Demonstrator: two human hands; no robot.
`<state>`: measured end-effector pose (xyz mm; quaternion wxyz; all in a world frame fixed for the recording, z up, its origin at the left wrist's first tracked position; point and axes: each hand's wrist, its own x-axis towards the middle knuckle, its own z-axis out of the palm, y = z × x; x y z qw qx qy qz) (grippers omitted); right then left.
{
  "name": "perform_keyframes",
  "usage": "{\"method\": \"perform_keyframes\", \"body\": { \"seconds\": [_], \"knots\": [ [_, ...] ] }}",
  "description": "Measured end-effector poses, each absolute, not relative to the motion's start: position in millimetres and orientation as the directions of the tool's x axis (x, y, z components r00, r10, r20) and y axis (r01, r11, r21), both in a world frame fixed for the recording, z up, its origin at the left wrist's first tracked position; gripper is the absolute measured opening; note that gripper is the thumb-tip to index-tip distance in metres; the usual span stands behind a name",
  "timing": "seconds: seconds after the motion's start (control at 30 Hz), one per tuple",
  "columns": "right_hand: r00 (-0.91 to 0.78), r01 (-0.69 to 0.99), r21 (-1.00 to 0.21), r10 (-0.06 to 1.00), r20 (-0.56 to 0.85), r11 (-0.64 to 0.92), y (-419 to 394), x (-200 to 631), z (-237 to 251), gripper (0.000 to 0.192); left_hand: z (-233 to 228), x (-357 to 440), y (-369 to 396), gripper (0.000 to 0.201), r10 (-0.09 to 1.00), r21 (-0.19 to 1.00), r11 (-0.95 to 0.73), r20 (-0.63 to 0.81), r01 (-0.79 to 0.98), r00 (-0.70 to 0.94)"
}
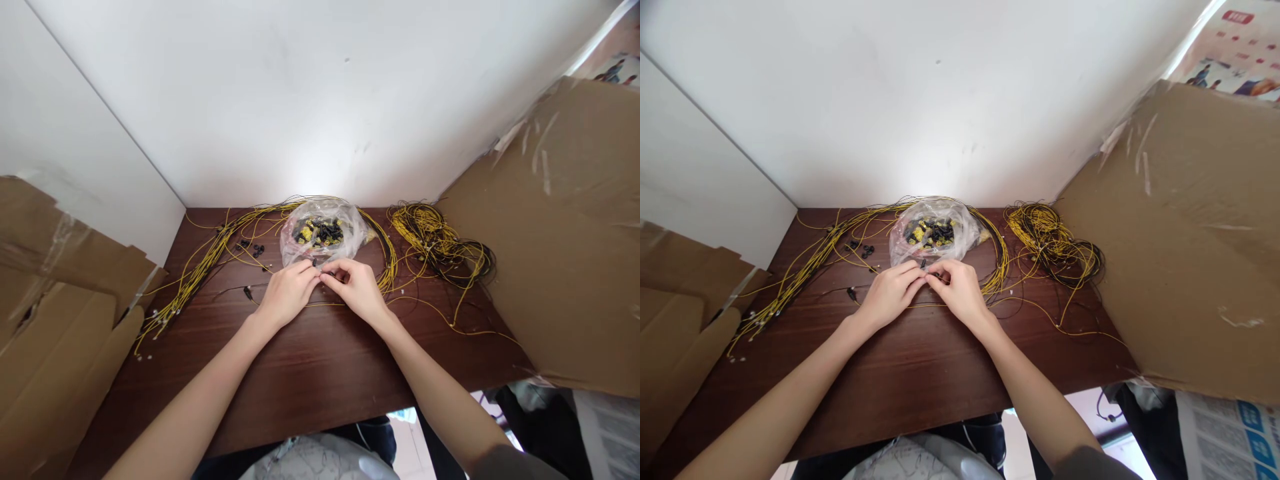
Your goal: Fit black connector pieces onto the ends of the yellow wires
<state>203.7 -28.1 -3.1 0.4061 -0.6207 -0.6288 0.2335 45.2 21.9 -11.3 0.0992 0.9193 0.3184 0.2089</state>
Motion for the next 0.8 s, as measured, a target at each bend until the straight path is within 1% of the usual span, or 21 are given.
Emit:
{"method": "perform_keyframes", "body": {
  "seconds": [0.13,0.27,0.37,0.47,0.57,0.7,0.8],
  "knots": [
    [0.106,0.561,-0.817,0.968,0.227,0.130,-28,205,-1,0.011,-11,44,24,0.024,0.641,0.423,-0.755,0.315,0.501,0.700],
    [0.167,0.548,-0.829,0.958,0.235,0.108,-27,212,5,0.010,-10,45,25,0.023,0.665,0.487,-0.722,0.289,0.492,0.689],
    [0.240,0.537,-0.840,0.939,0.244,0.081,-26,219,8,0.011,-10,45,25,0.023,0.673,0.499,-0.711,0.277,0.496,0.686],
    [0.273,0.519,-0.851,0.928,0.254,0.080,-25,222,9,0.012,-9,45,25,0.024,0.674,0.490,-0.712,0.279,0.502,0.684],
    [0.253,0.505,-0.857,0.931,0.265,0.107,-25,220,6,0.014,-8,45,23,0.024,0.677,0.489,-0.712,0.286,0.505,0.678],
    [0.190,0.501,-0.852,0.941,0.279,0.151,-26,214,6,0.012,-7,44,21,0.024,0.702,0.514,-0.690,0.300,0.510,0.646],
    [0.134,0.519,-0.833,0.944,0.303,0.193,-28,208,8,0.010,-7,44,20,0.025,0.691,0.497,-0.703,0.311,0.509,0.652]
  ]
}}
